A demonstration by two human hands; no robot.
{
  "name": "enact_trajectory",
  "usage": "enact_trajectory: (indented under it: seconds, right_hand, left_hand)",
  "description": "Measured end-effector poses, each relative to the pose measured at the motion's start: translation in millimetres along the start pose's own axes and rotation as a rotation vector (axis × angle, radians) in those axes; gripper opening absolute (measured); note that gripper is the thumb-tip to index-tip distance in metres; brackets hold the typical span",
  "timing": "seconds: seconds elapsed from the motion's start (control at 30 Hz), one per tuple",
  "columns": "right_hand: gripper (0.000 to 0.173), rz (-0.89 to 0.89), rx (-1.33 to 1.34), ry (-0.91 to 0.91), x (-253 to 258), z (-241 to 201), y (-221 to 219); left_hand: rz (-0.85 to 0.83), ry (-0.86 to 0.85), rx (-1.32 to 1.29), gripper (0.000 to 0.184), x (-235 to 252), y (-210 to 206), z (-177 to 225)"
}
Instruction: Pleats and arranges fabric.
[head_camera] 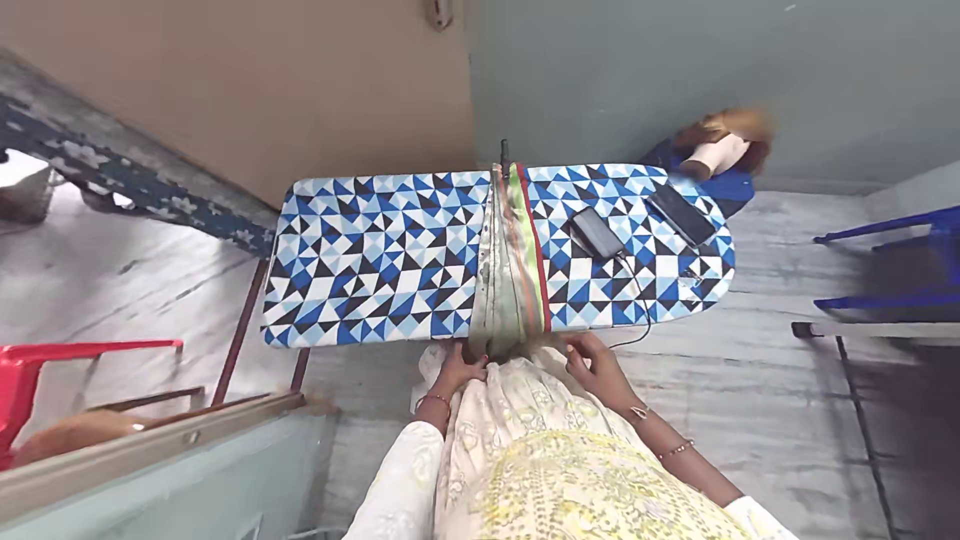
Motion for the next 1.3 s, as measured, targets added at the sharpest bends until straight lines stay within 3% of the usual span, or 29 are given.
enact_trajectory:
  seconds: [0.17, 0.3, 0.37, 0.6, 0.7, 0.77, 0.93, 1.03, 1.17, 1.3]
  right_hand:
    - [0.034, 0.130, 0.000, -0.059, -27.4, 9.9, 26.1]
    - [0.033, 0.135, 0.073, -0.200, -28.7, 18.0, 45.0]
    - [0.034, 0.112, 0.121, -0.272, -16.9, 27.4, 47.5]
    - [0.063, -0.178, 0.196, -0.471, 50.4, 60.1, 6.0]
    - [0.069, -0.200, 0.308, -0.492, 71.3, 62.6, -17.8]
    - [0.064, -0.181, 0.386, -0.525, 81.7, 55.9, -26.8]
    - [0.032, -0.112, 0.537, -0.500, 98.8, 53.6, -26.6]
    - [0.014, -0.188, 0.610, -0.450, 97.6, 52.2, -22.0]
    - [0.013, -0.305, 0.622, -0.437, 82.7, 42.3, -17.2]
    - [0.015, -0.303, 0.559, -0.481, 65.9, 34.8, -15.0]
  left_hand:
    - [-0.102, -0.021, 0.035, 0.091, 23.0, -34.9, 18.2]
    - [-0.037, -0.092, -0.097, 0.082, 21.8, -48.2, 39.4]
    - [-0.074, -0.047, -0.054, 0.082, 16.0, -50.1, 43.2]
    - [-0.170, 0.028, -0.414, 0.057, -36.4, -41.4, 68.4]
    - [-0.131, 0.051, -0.518, 0.046, -47.7, -41.1, 75.3]
    - [-0.105, 0.051, -0.624, 0.047, -55.2, -39.2, 83.6]
    - [-0.011, 0.068, -0.791, 0.043, -58.2, -38.4, 89.6]
    - [-0.008, 0.066, -0.849, 0.044, -61.5, -39.7, 92.2]
    - [-0.033, 0.066, -0.911, 0.047, -64.3, -43.5, 101.2]
    - [-0.077, 0.107, -0.872, 0.054, -64.3, -52.1, 99.2]
Point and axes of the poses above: each hand's wrist, its own x-axis towards the middle knuckle, its own y-axis out of the back of the hand, z = x × y, the point moved 6 cm from there along x, towards the middle knuckle, and after that the axes turned 7 degrees about z, right-handed, at the moved point
